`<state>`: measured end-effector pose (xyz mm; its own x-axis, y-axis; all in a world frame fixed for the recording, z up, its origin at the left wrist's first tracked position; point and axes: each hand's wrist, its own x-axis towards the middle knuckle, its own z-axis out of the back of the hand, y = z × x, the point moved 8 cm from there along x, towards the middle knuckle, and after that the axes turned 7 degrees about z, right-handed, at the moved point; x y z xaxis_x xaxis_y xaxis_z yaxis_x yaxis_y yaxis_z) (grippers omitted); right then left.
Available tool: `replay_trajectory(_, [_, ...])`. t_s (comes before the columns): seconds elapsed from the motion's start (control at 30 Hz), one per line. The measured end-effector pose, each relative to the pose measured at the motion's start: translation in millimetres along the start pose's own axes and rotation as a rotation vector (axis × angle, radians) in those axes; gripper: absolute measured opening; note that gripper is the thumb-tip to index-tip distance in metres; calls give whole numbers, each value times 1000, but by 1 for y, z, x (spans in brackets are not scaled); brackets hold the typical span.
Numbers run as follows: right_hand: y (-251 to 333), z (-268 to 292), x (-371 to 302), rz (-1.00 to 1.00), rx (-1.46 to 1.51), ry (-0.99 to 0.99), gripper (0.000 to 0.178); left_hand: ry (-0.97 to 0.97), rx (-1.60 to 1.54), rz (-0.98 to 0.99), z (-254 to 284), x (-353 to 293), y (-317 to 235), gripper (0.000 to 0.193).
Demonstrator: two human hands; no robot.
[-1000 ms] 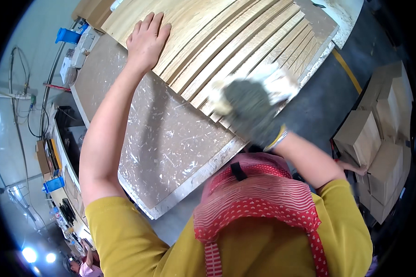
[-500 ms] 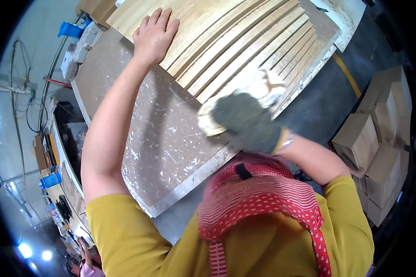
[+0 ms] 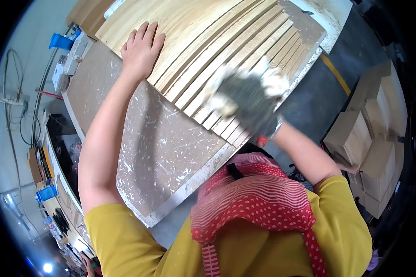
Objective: The person wipes the surface of a wooden panel with a cloth, then stacks it with other similar panels. They repeat this process, picking up panels from the floor and wiping them before adding them to the stack on the workbench.
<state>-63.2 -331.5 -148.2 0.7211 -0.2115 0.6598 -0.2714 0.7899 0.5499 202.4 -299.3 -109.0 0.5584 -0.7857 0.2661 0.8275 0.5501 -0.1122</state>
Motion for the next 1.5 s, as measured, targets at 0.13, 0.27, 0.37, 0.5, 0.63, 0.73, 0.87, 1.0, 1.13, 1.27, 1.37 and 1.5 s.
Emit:
replay_trajectory(0.13, [-42,81,10,150,-487,-113,19,31,-20,-21,1,4,-15,56])
replay_trajectory(0.27, [-3,2,-1,-399,396,115,28,31,7,16,2,0,-5,56])
replay_trajectory(0.37, [49,0,-11,216,-220,310,31,29,16,-14,0,5,-12,51])
replay_trajectory(0.5, [-39,80,-12,22,106,237,29,-64,151,-131,14,1,-24,39])
replay_trajectory(0.63, [-127,195,25,177,-488,87,32,-180,-40,-158,29,-8,-76,22])
replay_trajectory(0.73, [-154,182,29,169,-454,173,39,-177,-144,-19,37,-21,-90,22])
replay_trajectory(0.87, [-167,183,29,158,-256,155,37,-161,-148,24,46,-47,-153,15])
replay_trajectory(1.0, [-174,188,30,184,-233,97,35,-185,-171,-34,5,-73,-222,17])
replay_trajectory(1.13, [-175,190,32,186,-189,73,35,-203,-99,98,-17,-77,-236,20])
replay_trajectory(1.27, [-182,191,31,179,-176,70,35,-245,-31,78,-23,-83,-236,23])
replay_trajectory(1.37, [-183,190,29,190,-182,68,35,-252,-15,75,-22,-83,-240,23])
replay_trajectory(1.5, [-185,190,29,198,-194,68,35,-265,-16,99,-24,-83,-238,19])
